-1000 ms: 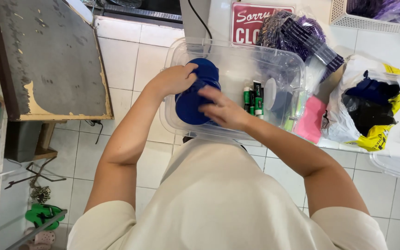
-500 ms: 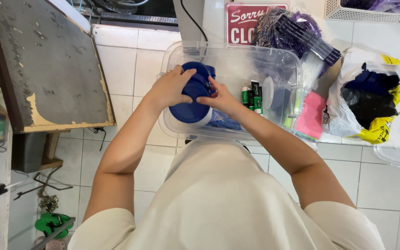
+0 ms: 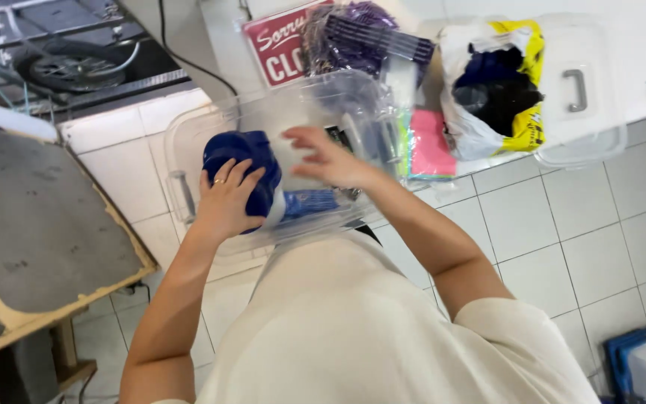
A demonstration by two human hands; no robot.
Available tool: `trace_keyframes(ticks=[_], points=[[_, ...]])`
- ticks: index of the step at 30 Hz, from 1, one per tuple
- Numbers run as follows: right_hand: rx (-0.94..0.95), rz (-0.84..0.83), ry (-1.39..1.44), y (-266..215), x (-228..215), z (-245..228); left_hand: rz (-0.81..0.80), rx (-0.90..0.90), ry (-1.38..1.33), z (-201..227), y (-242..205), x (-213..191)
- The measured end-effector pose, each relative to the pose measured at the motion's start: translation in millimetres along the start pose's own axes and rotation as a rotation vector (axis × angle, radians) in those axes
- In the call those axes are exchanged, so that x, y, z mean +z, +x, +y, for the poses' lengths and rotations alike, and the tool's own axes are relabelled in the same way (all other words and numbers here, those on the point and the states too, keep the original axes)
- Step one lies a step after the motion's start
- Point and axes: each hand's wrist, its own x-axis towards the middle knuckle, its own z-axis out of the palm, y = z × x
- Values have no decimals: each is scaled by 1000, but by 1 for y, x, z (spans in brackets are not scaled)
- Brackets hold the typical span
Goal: Organizing various items and supplies into a clear plastic storage bin
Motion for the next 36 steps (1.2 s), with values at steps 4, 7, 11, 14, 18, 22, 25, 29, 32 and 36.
trace_keyframes(ticks=[4,7,11,14,18,22,25,29,32,36], points=[[-184,614,159,-46,-126,4,91,-71,-136,-2,-3,-2],[-107,1164,239,-99,-239,102,140,-130,-238,3,-11,-5],[-41,1457,-81,-120,-366,279,159,-256,-299,9,-13,-2],[41,1279,-551,-98,-353,253,139,-306,-312,12,-10,-1],[592,1093,-924,-63,-321,191,141,-363,-328,22,-10,-2],[572,1228,-1200,-46,-321,205,165,-421,-348,26,-9,4],[421,1391,-1370,-50,-321,229,188,-447,-363,32,-10,8],[238,1542,-1536,-60,-326,235,226,-467,-361,34,-10,14],[-64,1503,-1071,-85,-354,243,247,-474,-365,37,-10,16],[119,1479,-773,-121,-378,239,251,-454,-372,33,-11,15]])
